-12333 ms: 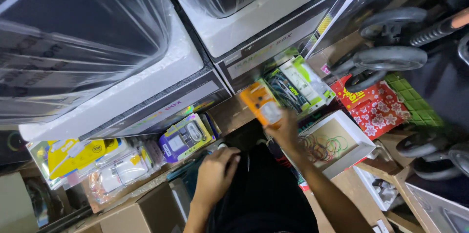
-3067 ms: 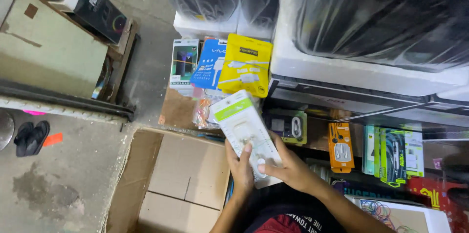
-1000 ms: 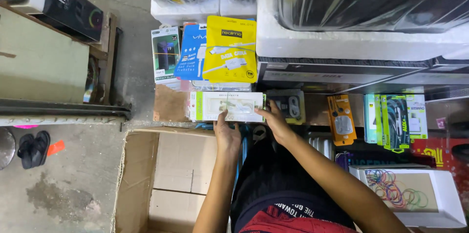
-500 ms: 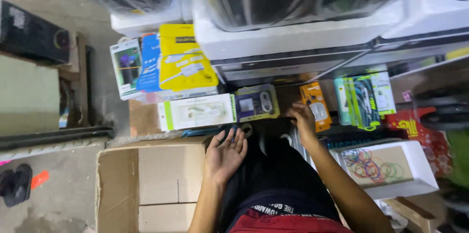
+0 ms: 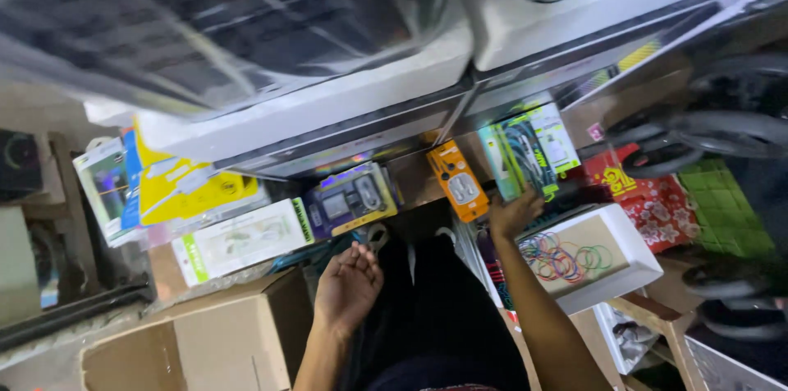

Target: Organizing various electronic accessories, phone cases, and cables into boxes in a retail stock area.

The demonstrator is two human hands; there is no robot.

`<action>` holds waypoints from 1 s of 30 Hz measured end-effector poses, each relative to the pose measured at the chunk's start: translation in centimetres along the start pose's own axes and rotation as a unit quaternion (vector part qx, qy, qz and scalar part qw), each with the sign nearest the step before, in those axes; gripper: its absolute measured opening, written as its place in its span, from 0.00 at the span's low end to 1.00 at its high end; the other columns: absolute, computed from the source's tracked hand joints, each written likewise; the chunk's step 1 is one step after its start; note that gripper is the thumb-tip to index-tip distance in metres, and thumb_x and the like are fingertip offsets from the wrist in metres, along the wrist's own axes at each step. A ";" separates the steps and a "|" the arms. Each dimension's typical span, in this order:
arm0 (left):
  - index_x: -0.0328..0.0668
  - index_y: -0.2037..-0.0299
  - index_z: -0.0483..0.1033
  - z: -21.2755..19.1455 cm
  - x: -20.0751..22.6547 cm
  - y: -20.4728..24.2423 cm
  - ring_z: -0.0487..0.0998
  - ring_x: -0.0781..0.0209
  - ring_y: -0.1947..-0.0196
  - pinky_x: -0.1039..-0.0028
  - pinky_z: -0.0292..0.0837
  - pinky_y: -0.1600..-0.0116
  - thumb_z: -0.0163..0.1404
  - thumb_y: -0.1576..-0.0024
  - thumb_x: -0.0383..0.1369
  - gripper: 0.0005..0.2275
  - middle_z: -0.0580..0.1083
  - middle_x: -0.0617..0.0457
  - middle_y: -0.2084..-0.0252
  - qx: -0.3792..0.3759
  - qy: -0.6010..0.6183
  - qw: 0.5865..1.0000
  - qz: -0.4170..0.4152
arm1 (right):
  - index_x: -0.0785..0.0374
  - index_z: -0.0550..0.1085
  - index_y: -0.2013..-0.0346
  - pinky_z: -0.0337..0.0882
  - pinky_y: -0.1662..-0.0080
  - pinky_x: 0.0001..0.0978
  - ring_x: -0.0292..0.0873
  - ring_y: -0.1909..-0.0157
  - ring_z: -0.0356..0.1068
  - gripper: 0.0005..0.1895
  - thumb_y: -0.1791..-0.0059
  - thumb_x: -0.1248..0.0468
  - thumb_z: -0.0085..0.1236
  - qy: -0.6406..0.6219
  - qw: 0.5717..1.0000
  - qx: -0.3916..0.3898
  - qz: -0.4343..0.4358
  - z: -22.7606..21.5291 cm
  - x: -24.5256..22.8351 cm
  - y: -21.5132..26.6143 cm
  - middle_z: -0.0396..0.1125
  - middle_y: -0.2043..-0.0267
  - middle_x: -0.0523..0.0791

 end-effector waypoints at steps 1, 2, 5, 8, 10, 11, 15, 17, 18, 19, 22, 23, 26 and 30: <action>0.45 0.61 0.77 -0.2 -0.5 -0.1 0.78 0.61 0.55 0.68 0.72 0.49 0.47 0.40 0.32 0.06 0.79 0.56 0.59 0.028 -0.007 1.000 0.008 | 0.61 0.65 0.38 0.62 0.40 0.55 0.64 0.41 0.60 0.42 0.63 0.62 0.75 0.049 0.999 0.003 0.010 -2.2 -2.2 -0.8 0.60 0.42 0.58; 0.45 0.61 0.77 -0.1 -1.1 -0.3 0.78 0.61 0.55 0.68 0.72 0.49 0.47 0.40 0.32 0.06 0.79 0.56 0.59 0.028 -0.009 1.000 0.003 | 0.61 0.65 0.38 0.62 0.40 0.55 0.64 0.41 0.60 0.42 0.63 0.62 0.75 0.051 0.999 0.007 0.014 -3.3 -2.7 -1.9 0.60 0.42 0.58; 0.45 0.61 0.76 -0.3 -2.7 -1.1 0.78 0.60 0.56 0.67 0.73 0.49 0.46 0.40 0.32 0.05 0.78 0.57 0.61 0.085 -0.016 0.996 0.006 | 0.58 0.59 0.34 0.58 0.42 0.62 0.65 0.34 0.55 0.55 0.70 0.54 0.81 0.098 0.994 0.018 -0.054 -5.0 -3.4 -5.5 0.55 0.32 0.62; 0.44 0.60 0.75 -1.4 -4.0 -1.9 0.78 0.60 0.57 0.68 0.73 0.50 0.45 0.39 0.34 0.07 0.77 0.56 0.61 0.084 -0.029 0.996 0.000 | 0.54 0.53 0.31 0.53 0.42 0.70 0.63 0.32 0.54 0.63 0.73 0.52 0.81 0.132 0.987 -0.088 -0.029 -4.5 -1.1 -8.0 0.54 0.32 0.60; 0.45 0.60 0.75 -2.2 -4.7 -2.6 0.78 0.59 0.57 0.67 0.72 0.50 0.45 0.39 0.34 0.06 0.77 0.57 0.60 0.098 -0.027 0.995 -0.008 | 0.54 0.51 0.27 0.54 0.41 0.74 0.61 0.31 0.55 0.64 0.70 0.51 0.79 0.125 0.971 -0.205 0.004 -3.5 0.3 -9.2 0.57 0.33 0.56; 0.45 0.60 0.75 -2.3 -5.0 -2.7 0.78 0.59 0.57 0.67 0.72 0.50 0.45 0.39 0.34 0.06 0.77 0.57 0.60 0.098 -0.026 0.995 -0.006 | 0.54 0.51 0.27 0.54 0.41 0.74 0.61 0.31 0.55 0.64 0.70 0.51 0.79 0.125 0.970 -0.206 0.002 -3.6 0.2 -9.4 0.57 0.33 0.56; 0.44 0.59 0.75 -2.7 -5.6 -3.4 0.78 0.59 0.58 0.68 0.72 0.50 0.45 0.39 0.34 0.07 0.77 0.56 0.61 0.112 -0.027 0.993 -0.003 | 0.59 0.58 0.34 0.61 0.40 0.64 0.61 0.35 0.59 0.58 0.71 0.50 0.80 0.149 0.961 -0.234 -0.014 -3.0 0.3 -9.6 0.59 0.37 0.56; 0.44 0.59 0.75 -2.9 -5.8 -3.9 0.77 0.59 0.58 0.68 0.72 0.50 0.45 0.39 0.34 0.07 0.78 0.56 0.61 0.121 -0.033 0.992 -0.001 | 0.61 0.61 0.38 0.64 0.39 0.58 0.61 0.36 0.61 0.55 0.72 0.48 0.79 0.156 0.960 -0.231 -0.020 -3.0 -0.4 -9.4 0.61 0.40 0.56; 0.44 0.59 0.75 -2.9 -5.8 -4.1 0.78 0.59 0.58 0.68 0.72 0.51 0.45 0.40 0.35 0.07 0.78 0.56 0.61 0.126 -0.038 0.991 0.004 | 0.62 0.60 0.38 0.64 0.41 0.58 0.62 0.38 0.61 0.55 0.72 0.49 0.80 0.165 0.960 -0.227 -0.008 -3.4 -1.4 -9.1 0.61 0.41 0.57; 0.45 0.59 0.75 -3.1 -5.9 -4.2 0.78 0.59 0.59 0.68 0.72 0.52 0.44 0.40 0.35 0.07 0.78 0.56 0.61 0.133 -0.042 0.990 0.009 | 0.63 0.60 0.39 0.65 0.43 0.57 0.62 0.39 0.61 0.55 0.73 0.50 0.80 0.174 0.959 -0.225 0.005 -3.9 -2.3 -8.7 0.60 0.42 0.57; 0.44 0.59 0.75 -2.7 -6.1 -4.6 0.78 0.60 0.58 0.69 0.72 0.52 0.45 0.39 0.34 0.07 0.77 0.56 0.61 0.128 -0.045 0.991 0.014 | 0.64 0.61 0.41 0.65 0.41 0.58 0.65 0.40 0.62 0.50 0.66 0.46 0.78 0.183 0.958 -0.220 -0.020 -4.4 -3.6 -7.4 0.62 0.43 0.59; 0.44 0.59 0.75 -2.8 -6.2 -4.9 0.78 0.60 0.58 0.69 0.72 0.52 0.45 0.39 0.34 0.07 0.77 0.56 0.61 0.128 -0.044 0.991 0.016 | 0.64 0.61 0.41 0.65 0.41 0.58 0.65 0.40 0.62 0.50 0.66 0.46 0.78 0.182 0.958 -0.220 -0.021 -4.4 -3.8 -7.4 0.62 0.43 0.59; 0.44 0.59 0.75 -3.3 -6.6 -5.4 0.78 0.60 0.59 0.69 0.73 0.52 0.46 0.39 0.35 0.07 0.77 0.57 0.62 0.125 -0.052 0.991 0.011 | 0.66 0.53 0.31 0.62 0.45 0.61 0.66 0.42 0.62 0.65 0.73 0.52 0.81 0.142 0.969 -0.201 -0.018 -4.4 -3.3 -7.2 0.60 0.42 0.63; 0.44 0.57 0.74 -3.6 -7.5 -6.5 0.78 0.59 0.57 0.68 0.73 0.50 0.47 0.40 0.35 0.07 0.78 0.56 0.60 0.123 -0.083 0.989 0.004 | 0.67 0.55 0.31 0.63 0.39 0.55 0.66 0.38 0.63 0.60 0.70 0.55 0.78 0.001 0.984 -0.177 -0.037 -3.1 0.2 -5.7 0.62 0.36 0.62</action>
Point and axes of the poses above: each hand's wrist, its own y-axis away from the middle knuckle, its own z-axis out of the palm, x = y × z, the point moved 1 cm from there along -y, towards the middle knuckle
